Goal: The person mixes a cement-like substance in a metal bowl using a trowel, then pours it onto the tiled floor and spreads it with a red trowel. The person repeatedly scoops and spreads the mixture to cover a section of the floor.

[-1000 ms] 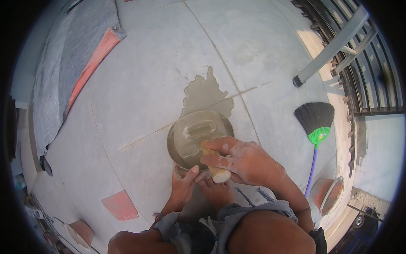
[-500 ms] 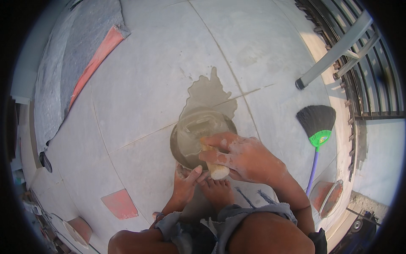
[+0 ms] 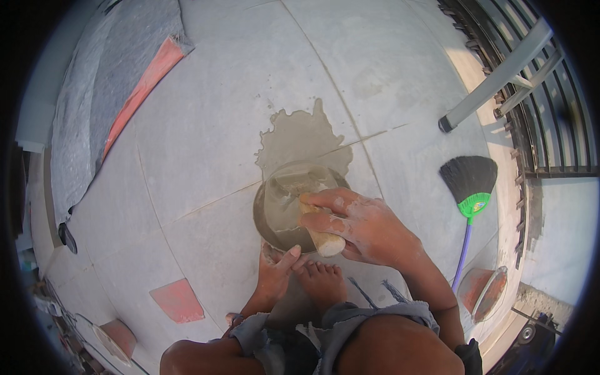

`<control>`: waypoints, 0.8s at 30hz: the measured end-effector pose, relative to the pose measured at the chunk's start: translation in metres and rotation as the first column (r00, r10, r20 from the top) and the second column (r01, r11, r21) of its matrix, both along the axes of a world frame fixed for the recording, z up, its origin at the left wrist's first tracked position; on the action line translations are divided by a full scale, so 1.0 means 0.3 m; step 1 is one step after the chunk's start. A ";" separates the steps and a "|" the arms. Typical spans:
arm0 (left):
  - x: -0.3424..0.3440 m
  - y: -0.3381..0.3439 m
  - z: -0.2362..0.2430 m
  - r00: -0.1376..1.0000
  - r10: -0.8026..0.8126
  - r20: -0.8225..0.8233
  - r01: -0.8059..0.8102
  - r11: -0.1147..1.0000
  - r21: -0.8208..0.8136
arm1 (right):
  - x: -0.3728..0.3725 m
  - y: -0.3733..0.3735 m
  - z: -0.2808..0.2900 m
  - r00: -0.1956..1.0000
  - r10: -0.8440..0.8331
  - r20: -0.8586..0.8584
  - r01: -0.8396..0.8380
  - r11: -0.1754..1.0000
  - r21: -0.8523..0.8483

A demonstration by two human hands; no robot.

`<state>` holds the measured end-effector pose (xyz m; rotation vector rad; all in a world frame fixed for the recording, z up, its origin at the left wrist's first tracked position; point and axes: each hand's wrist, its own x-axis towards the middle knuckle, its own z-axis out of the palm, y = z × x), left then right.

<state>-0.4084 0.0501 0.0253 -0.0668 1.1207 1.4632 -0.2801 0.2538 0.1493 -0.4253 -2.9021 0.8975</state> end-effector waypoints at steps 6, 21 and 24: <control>0.005 0.008 0.016 0.999 0.039 -0.007 -0.039 0.999 0.010 | 0.019 -0.027 -0.006 0.999 0.023 0.033 -0.022 0.999 -0.043; -0.002 -0.072 -0.069 0.993 0.023 0.112 -0.033 0.995 0.092 | 0.005 -0.054 0.023 0.999 0.011 0.050 -0.008 0.998 -0.056; -0.011 -0.141 -0.114 0.990 -0.014 0.137 0.007 0.999 0.046 | 0.032 -0.077 0.010 1.000 0.023 0.009 -0.022 0.995 -0.098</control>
